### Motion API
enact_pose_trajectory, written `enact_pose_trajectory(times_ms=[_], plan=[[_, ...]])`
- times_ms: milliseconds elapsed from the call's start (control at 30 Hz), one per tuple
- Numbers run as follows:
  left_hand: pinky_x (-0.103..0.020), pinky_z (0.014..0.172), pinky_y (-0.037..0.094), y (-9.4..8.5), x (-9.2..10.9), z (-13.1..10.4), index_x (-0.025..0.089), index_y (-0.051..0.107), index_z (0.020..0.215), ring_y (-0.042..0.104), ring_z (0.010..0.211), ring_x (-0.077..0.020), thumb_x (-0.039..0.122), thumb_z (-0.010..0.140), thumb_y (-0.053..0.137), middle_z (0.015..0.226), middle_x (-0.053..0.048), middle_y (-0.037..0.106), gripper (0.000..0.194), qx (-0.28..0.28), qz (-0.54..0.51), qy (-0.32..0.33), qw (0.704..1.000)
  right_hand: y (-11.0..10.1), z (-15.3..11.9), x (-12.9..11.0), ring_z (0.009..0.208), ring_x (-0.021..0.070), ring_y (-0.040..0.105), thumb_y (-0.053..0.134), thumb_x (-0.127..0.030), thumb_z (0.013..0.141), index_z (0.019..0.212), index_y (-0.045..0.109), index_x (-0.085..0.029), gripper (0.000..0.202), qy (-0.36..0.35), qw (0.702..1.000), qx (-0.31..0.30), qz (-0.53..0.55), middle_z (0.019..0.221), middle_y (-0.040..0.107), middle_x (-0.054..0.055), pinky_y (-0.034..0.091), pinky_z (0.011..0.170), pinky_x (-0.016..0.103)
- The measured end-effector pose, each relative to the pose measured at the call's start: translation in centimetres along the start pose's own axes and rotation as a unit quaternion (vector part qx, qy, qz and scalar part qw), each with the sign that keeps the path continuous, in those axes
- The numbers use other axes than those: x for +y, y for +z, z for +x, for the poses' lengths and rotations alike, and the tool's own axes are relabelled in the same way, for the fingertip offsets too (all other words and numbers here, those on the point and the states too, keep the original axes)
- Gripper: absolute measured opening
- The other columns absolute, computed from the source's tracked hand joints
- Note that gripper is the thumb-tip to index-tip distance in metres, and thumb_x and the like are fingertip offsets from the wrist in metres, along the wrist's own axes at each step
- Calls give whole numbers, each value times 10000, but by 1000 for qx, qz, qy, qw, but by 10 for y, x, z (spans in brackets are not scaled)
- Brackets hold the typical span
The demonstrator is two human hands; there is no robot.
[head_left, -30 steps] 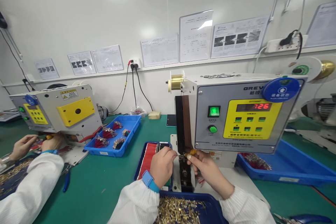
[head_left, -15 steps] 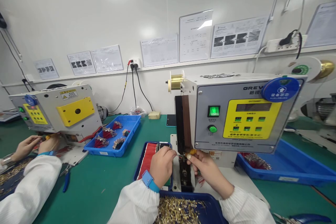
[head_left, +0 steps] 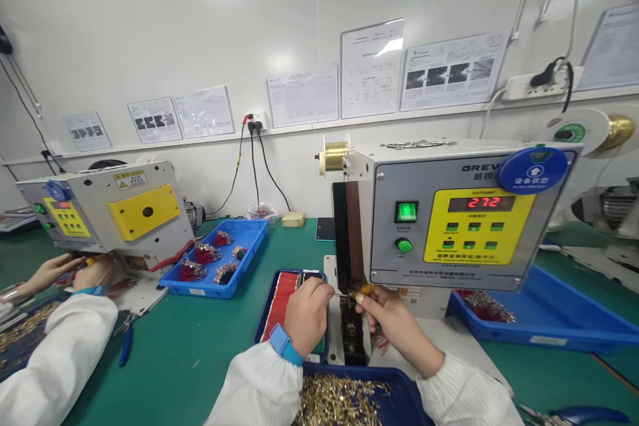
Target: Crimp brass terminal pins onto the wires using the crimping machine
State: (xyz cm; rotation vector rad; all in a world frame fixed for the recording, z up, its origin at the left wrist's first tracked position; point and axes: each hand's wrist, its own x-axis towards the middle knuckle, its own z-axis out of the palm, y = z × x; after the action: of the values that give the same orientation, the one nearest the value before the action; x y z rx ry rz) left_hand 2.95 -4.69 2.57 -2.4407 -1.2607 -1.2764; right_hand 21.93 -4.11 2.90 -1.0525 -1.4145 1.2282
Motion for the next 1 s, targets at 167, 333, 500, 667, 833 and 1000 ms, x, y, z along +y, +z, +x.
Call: enact_pose_trajectory(times_ms=[167,333,500,667,833,1000], plan=[[-268,709,489,2,-2,-1,195,615,941,595,838,-172,86,922,376,911,-59,618,264,-16,9,8,1000,-1,2,5,403,115,432,645,-592,737,672,534,-220,394,5,1000,0,-2,497,509,-50,385,439,262],[-272,713,489,2,-3,-2,195,612,948,593,845,-175,80,916,375,919,-59,617,265,-26,15,12,999,0,1,5,399,115,427,652,-587,735,670,531,-223,389,10,1000,-1,0,493,507,-52,374,428,260],[-273,716,487,2,-3,-2,195,611,950,593,845,-176,82,917,387,919,-58,620,253,-22,12,12,1000,0,0,2,403,114,431,653,-574,737,681,532,-224,374,5,1000,-1,4,511,525,-51,387,433,264],[-275,701,486,2,-2,-1,192,612,943,595,832,-178,97,929,384,904,-58,620,247,-19,9,10,1000,0,1,2,397,114,434,650,-573,732,680,522,-225,375,8,1000,-3,1,495,520,-56,389,432,264],[-280,706,487,2,-2,-1,189,615,947,595,827,-177,129,951,372,897,-60,621,250,-14,4,9,1000,0,0,1,398,110,433,650,-562,726,696,525,-223,362,10,1000,-1,9,549,562,-42,389,424,265],[-281,716,493,2,-3,-1,188,618,952,597,837,-178,130,951,378,904,-63,621,247,-13,0,11,1000,1,-2,-1,395,112,433,640,-556,729,680,523,-222,357,12,1000,4,3,514,541,-46,385,428,265]])
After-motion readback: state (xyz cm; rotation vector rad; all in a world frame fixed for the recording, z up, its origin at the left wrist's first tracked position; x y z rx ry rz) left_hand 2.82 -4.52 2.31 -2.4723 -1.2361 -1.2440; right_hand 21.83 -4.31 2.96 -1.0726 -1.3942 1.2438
